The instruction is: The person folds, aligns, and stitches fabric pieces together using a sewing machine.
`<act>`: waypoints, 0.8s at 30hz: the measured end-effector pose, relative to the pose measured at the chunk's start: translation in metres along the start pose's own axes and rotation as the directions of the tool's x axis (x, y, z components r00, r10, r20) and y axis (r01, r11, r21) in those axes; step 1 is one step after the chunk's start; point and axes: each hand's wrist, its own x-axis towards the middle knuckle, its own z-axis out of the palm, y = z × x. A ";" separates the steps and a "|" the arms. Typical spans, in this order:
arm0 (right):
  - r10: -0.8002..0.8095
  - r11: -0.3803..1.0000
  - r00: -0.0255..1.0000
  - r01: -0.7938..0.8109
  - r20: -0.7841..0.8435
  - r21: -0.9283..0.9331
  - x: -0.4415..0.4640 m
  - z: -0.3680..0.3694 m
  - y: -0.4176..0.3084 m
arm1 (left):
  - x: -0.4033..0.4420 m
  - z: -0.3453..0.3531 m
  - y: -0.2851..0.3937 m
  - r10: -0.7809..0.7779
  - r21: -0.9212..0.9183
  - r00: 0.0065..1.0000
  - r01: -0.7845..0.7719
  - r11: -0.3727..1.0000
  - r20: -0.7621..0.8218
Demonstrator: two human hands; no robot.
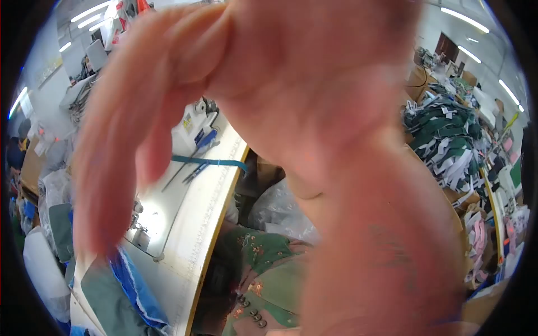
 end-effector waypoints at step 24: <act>0.119 0.963 0.985 -0.145 0.124 0.229 0.021 0.008 -0.002 | -0.024 0.016 -0.014 -0.268 -0.373 0.856 0.097 0.923 -0.442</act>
